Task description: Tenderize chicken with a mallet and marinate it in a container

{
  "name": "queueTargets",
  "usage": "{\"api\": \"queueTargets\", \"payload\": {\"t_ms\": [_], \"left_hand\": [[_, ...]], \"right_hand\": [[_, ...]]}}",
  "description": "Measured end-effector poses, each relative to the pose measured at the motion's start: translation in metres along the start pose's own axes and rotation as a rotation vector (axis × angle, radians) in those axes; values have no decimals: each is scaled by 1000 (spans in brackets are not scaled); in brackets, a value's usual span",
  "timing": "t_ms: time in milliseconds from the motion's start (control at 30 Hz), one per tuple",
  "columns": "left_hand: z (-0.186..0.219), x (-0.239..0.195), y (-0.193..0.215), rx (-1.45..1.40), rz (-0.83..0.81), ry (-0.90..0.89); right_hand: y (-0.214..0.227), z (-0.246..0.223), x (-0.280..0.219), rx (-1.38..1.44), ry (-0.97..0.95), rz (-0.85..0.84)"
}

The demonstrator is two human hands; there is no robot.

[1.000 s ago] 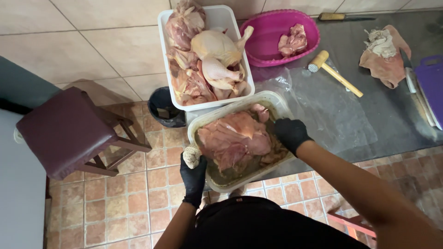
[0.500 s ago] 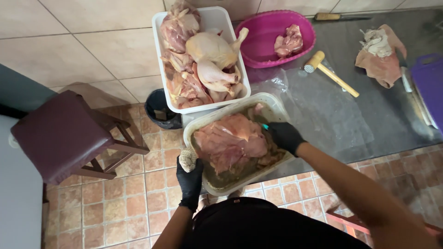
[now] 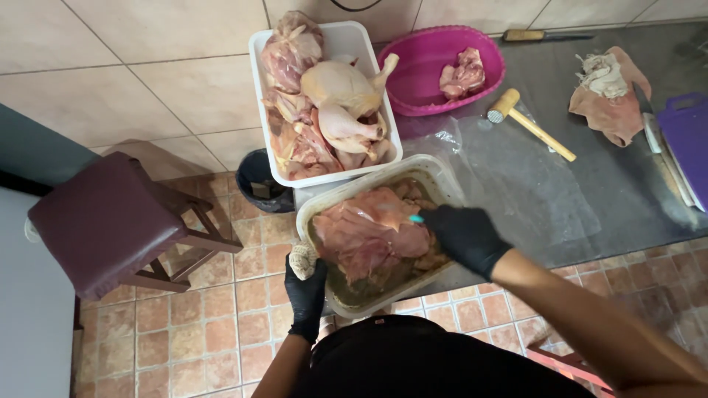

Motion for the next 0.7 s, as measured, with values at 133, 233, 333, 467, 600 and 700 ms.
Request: {"api": "queueTargets", "payload": {"t_ms": [133,233,333,467,600,700], "left_hand": [[-1,1,0,-11,0,-18],[1,-1,1,-16,-8,-15],[3,0,1,4,-22,-11],[-2,-3,5,-1,-5,16],[4,-2,1,26,-6,40],[19,-9,2,5,6,39]], "right_hand": [[-50,-1,31,-251,127,499],[-79,25,77,-286,57,438],[-105,55,101,-192,-73,160],[-131,70,101,-137,-62,147],[-152,109,90,-103,-45,145],[-155,151,91,-69,-25,144]]}}
Point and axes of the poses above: each hand's wrist, its own x-axis towards the middle knuckle, its own y-axis out of the back of the hand, z = x × y, the point moved 4 cm from there along x, towards the middle knuckle, and after that the axes turned 10 degrees about -z, right-handed, at the moved point
